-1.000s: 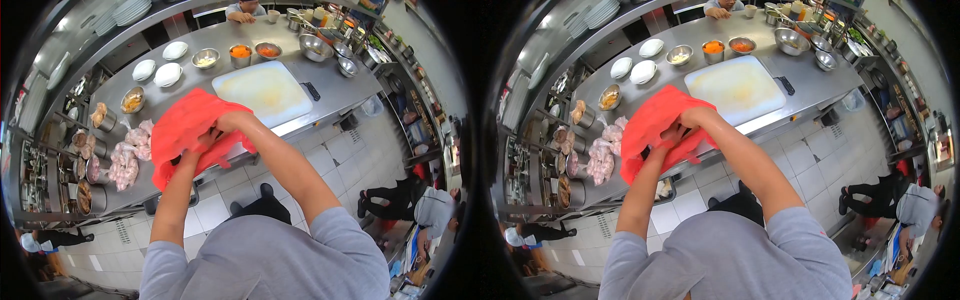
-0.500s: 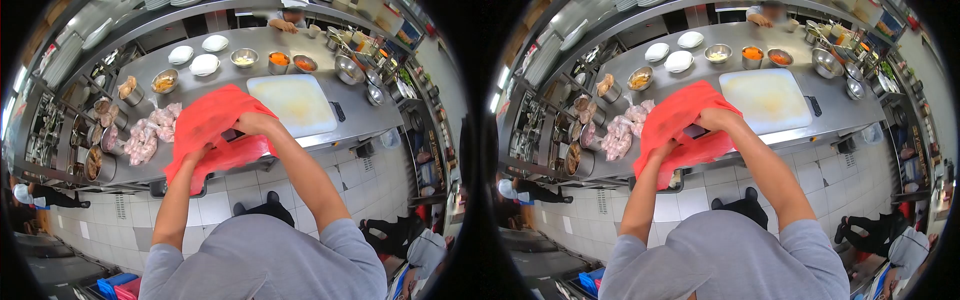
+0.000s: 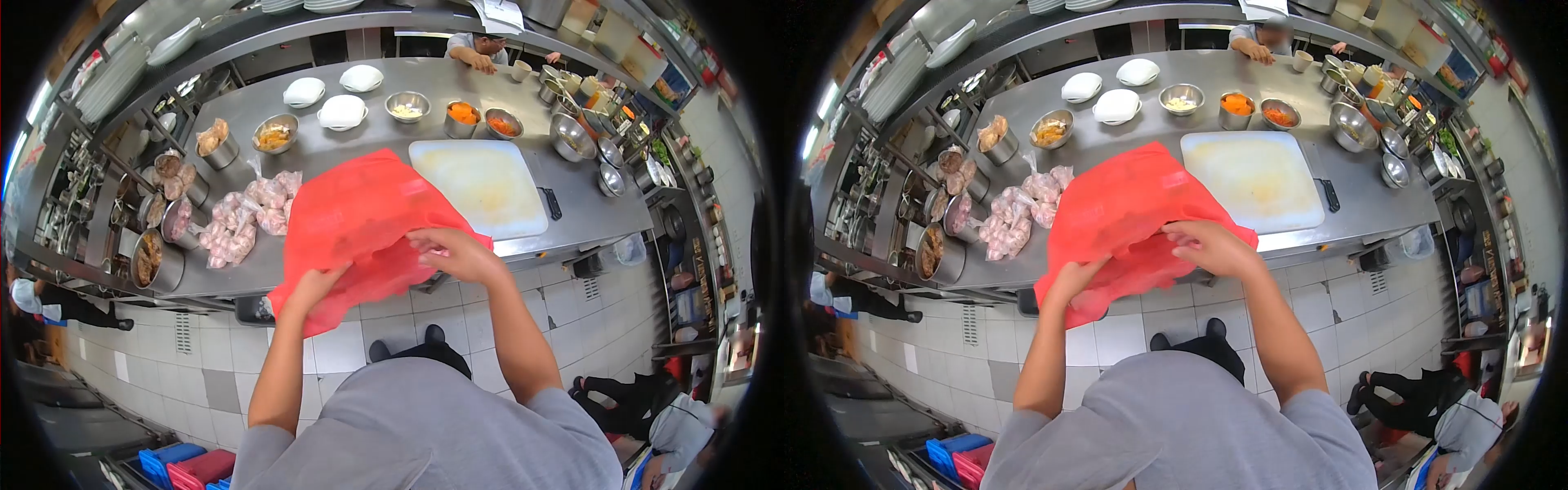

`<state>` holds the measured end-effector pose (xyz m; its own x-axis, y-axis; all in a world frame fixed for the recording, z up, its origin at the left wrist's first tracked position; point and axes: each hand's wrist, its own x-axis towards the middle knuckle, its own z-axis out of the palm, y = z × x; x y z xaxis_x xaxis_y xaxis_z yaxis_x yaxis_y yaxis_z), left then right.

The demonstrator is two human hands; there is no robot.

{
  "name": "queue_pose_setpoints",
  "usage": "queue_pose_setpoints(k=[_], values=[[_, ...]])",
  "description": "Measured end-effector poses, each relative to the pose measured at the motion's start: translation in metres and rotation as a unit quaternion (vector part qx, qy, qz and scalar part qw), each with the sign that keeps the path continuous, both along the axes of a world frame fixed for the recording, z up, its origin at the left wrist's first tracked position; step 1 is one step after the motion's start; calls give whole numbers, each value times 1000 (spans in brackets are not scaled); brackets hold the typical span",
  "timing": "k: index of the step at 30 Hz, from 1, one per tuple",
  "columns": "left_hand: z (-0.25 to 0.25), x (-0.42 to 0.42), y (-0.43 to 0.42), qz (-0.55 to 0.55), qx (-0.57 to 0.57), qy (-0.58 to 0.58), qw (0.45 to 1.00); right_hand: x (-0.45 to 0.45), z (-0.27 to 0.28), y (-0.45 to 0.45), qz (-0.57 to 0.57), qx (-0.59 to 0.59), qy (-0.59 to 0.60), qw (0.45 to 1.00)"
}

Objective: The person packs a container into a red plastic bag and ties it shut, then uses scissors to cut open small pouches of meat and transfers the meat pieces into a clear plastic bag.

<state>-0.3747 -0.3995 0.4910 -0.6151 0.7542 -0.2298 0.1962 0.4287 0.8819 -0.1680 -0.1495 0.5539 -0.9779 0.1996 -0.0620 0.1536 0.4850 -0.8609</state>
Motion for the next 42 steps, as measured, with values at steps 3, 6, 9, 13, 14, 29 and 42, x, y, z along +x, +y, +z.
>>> queue_pose_setpoints(k=[3,6,9,13,14,29,42], values=[[27,11,-42,0,76,-90,993,29,3,-9,-83,1,72,994],[42,20,-63,-4,103,-31,994,39,-5,-19,-195,67,127,970],[58,38,-64,107,211,-7,972,45,-12,-26,-242,82,164,953],[56,36,-47,-12,121,311,943,20,-18,-47,38,117,119,985],[54,39,-37,-62,80,329,939,5,-23,-55,36,119,120,985],[-15,-2,30,82,49,391,915,-85,-70,52,-241,291,10,926],[-67,-3,38,74,-20,413,908,-91,-137,44,-274,131,35,952]])
